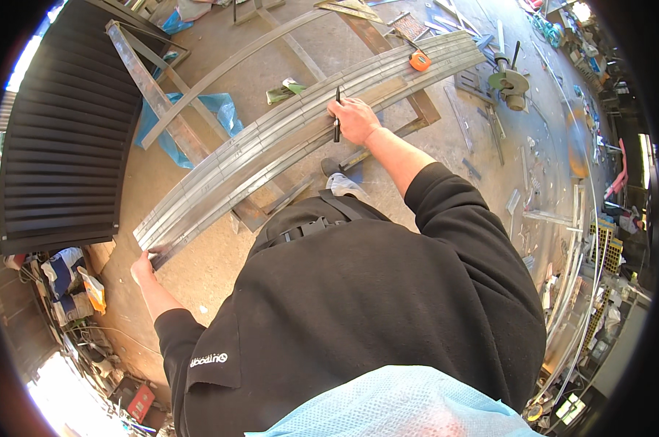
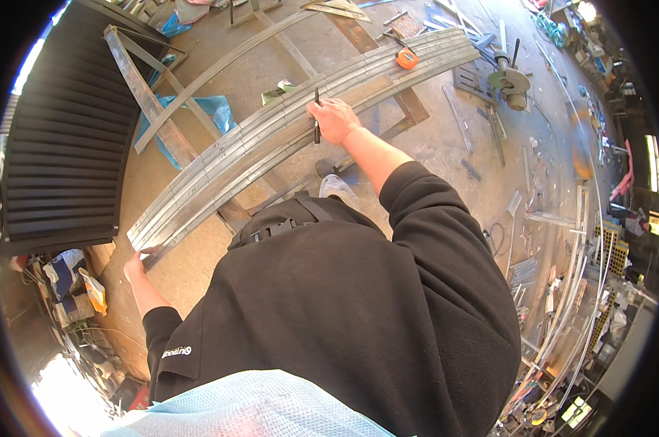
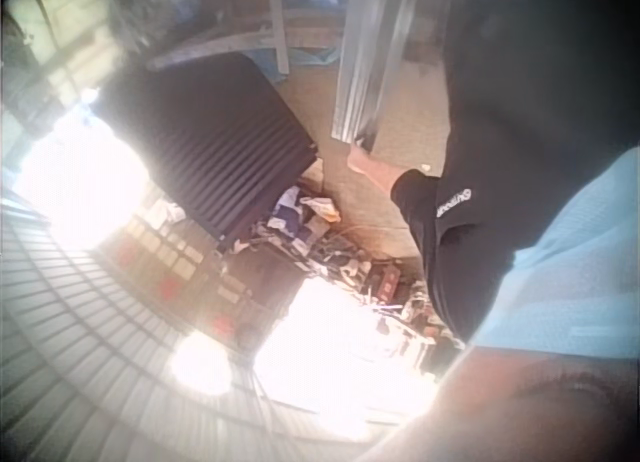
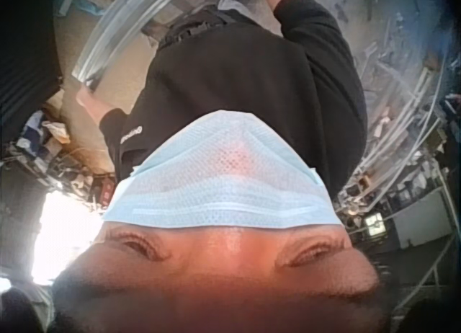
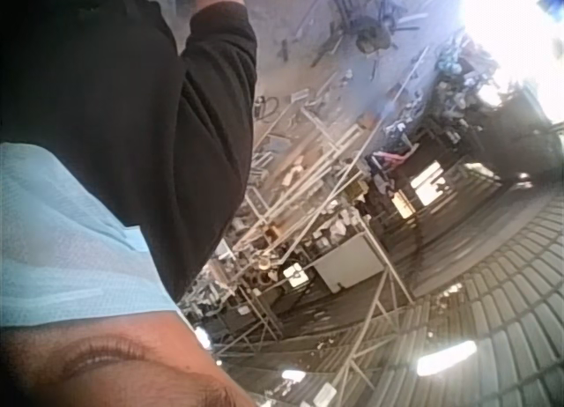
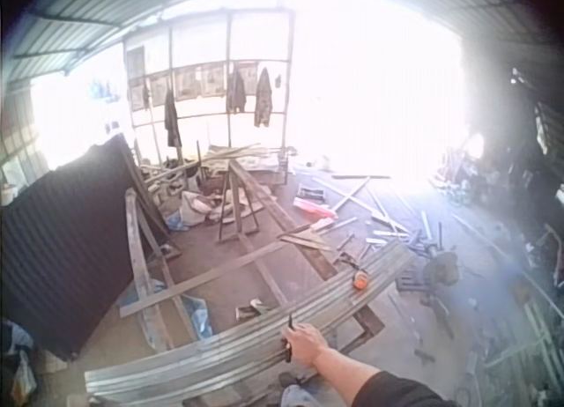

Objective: The person measures a long metal sheet with a tape measure and marks it with a pen. They then use a speed square to draw straight lines across the sheet at the marked points.

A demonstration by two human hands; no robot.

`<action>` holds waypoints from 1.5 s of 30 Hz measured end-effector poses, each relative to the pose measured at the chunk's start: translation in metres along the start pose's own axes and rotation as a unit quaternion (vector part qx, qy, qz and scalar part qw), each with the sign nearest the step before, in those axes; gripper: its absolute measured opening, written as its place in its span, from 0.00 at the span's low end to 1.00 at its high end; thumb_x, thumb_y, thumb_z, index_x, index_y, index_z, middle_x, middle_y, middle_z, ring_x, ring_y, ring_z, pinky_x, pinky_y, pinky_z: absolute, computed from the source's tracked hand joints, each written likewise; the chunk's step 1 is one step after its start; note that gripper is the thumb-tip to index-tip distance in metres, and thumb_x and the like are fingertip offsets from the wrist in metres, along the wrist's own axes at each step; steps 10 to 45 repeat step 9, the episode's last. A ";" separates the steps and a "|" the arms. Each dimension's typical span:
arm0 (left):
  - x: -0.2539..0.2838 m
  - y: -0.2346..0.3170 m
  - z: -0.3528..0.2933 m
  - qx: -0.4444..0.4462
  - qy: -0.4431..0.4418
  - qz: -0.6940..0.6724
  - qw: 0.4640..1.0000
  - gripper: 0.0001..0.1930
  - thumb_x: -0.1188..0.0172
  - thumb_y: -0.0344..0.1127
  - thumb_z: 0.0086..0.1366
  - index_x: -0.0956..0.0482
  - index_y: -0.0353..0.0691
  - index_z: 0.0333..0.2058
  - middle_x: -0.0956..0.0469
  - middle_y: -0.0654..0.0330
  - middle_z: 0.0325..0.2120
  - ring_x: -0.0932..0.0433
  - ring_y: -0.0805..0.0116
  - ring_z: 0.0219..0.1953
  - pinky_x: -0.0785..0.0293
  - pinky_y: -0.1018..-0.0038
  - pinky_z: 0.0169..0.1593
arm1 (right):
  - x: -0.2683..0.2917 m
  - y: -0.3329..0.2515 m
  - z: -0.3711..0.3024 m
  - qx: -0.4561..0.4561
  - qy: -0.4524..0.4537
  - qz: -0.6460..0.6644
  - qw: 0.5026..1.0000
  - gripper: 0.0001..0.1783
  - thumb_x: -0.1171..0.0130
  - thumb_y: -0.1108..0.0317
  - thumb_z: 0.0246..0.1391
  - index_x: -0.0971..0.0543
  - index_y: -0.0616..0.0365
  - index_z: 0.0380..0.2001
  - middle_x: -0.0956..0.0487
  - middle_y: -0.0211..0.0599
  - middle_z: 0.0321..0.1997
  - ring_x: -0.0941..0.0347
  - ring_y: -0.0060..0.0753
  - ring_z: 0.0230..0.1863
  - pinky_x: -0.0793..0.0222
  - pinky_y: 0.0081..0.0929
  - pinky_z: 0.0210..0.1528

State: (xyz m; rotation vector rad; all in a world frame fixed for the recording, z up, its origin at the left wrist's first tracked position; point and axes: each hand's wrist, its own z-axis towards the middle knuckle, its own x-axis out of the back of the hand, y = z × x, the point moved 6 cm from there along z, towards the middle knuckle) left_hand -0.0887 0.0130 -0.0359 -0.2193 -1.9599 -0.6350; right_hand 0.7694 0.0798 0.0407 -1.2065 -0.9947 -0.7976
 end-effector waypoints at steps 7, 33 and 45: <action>-0.002 -0.024 0.018 -0.051 0.012 0.044 0.998 0.28 0.26 0.49 0.66 0.08 0.21 0.42 0.08 0.39 0.39 0.08 0.56 0.42 0.16 0.55 0.51 | 0.002 -0.001 0.000 -0.038 -0.006 -0.003 0.999 0.13 0.37 0.74 0.60 0.21 0.50 0.48 0.13 0.45 0.48 0.17 0.57 0.58 0.26 0.51 0.64; -0.005 -0.039 0.017 -0.054 0.012 0.043 0.998 0.29 0.27 0.49 0.65 0.08 0.21 0.45 0.07 0.38 0.43 0.07 0.53 0.46 0.16 0.55 0.55 | 0.003 -0.001 0.003 -0.050 -0.043 -0.002 0.998 0.12 0.36 0.72 0.61 0.21 0.50 0.48 0.13 0.45 0.48 0.18 0.56 0.60 0.27 0.50 0.65; -0.005 -0.039 0.017 -0.054 0.012 0.043 0.998 0.29 0.27 0.49 0.65 0.08 0.21 0.45 0.07 0.38 0.43 0.07 0.53 0.46 0.16 0.55 0.55 | 0.003 -0.001 0.003 -0.050 -0.043 -0.002 0.998 0.12 0.36 0.72 0.61 0.21 0.50 0.48 0.13 0.45 0.48 0.18 0.56 0.60 0.27 0.50 0.65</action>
